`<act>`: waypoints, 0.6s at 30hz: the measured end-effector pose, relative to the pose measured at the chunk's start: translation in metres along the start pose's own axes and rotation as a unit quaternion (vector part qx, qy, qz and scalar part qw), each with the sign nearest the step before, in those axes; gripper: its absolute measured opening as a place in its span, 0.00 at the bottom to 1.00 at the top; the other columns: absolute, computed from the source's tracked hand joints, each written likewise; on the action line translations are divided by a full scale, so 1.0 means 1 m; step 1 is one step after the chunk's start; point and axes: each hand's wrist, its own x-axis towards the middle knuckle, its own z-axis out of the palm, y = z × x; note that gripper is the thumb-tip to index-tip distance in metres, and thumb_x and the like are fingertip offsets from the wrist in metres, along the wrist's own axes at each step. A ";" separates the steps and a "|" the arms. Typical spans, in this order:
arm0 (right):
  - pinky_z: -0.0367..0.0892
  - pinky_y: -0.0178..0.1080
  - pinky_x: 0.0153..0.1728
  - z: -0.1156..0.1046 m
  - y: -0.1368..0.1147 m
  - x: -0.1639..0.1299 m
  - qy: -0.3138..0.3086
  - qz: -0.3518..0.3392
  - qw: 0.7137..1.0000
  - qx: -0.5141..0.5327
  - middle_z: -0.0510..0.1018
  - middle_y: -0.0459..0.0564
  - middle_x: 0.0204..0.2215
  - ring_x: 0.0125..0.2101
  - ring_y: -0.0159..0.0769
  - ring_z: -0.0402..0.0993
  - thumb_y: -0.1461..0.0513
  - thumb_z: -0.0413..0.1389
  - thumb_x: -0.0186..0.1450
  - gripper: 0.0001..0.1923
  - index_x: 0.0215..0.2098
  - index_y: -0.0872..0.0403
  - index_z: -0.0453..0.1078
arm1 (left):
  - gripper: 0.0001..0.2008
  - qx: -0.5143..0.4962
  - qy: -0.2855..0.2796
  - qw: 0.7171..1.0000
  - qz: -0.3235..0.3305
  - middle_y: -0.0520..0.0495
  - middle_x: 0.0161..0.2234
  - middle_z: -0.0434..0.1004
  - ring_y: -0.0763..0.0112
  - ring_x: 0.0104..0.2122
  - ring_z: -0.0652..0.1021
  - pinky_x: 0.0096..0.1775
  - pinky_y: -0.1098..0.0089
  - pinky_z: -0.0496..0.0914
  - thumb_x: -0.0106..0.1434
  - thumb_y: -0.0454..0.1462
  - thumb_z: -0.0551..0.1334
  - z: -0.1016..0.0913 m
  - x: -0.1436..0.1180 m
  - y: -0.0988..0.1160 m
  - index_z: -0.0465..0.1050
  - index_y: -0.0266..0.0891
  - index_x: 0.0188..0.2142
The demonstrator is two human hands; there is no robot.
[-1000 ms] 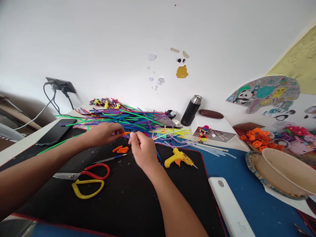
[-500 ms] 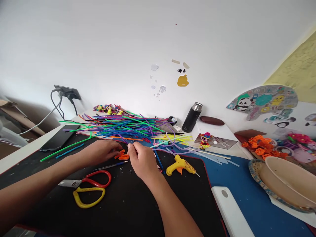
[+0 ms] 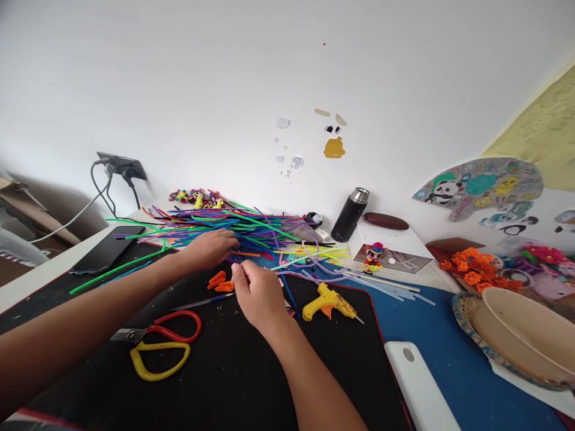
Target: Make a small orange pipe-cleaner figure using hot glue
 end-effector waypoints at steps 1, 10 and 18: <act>0.55 0.38 0.28 0.001 0.000 0.000 -0.002 -0.012 1.000 -0.018 0.72 0.44 0.20 0.21 0.36 0.69 0.53 0.48 0.79 0.21 0.28 0.49 0.64 | 0.12 0.002 -0.005 1.000 0.004 0.37 0.45 0.83 0.52 0.47 0.81 0.46 0.61 0.73 0.70 0.32 0.58 0.002 0.003 0.002 0.81 0.40 0.44; 0.46 0.40 0.27 0.013 0.000 -0.005 -0.041 -0.045 0.995 -0.082 0.73 0.46 0.22 0.23 0.37 0.68 0.55 0.50 0.79 0.21 0.27 0.49 0.59 | 0.12 -0.042 0.032 0.998 -0.019 0.38 0.41 0.84 0.53 0.44 0.81 0.45 0.60 0.73 0.71 0.34 0.56 0.001 0.008 0.008 0.78 0.40 0.38; 0.56 0.36 0.29 0.013 0.004 -0.002 -0.040 0.004 0.999 0.015 0.75 0.43 0.22 0.24 0.35 0.73 0.55 0.52 0.79 0.18 0.30 0.49 0.68 | 0.12 -0.397 0.274 0.863 -0.150 0.45 0.38 0.84 0.60 0.39 0.82 0.43 0.63 0.75 0.71 0.47 0.59 -0.045 -0.009 0.037 0.72 0.42 0.42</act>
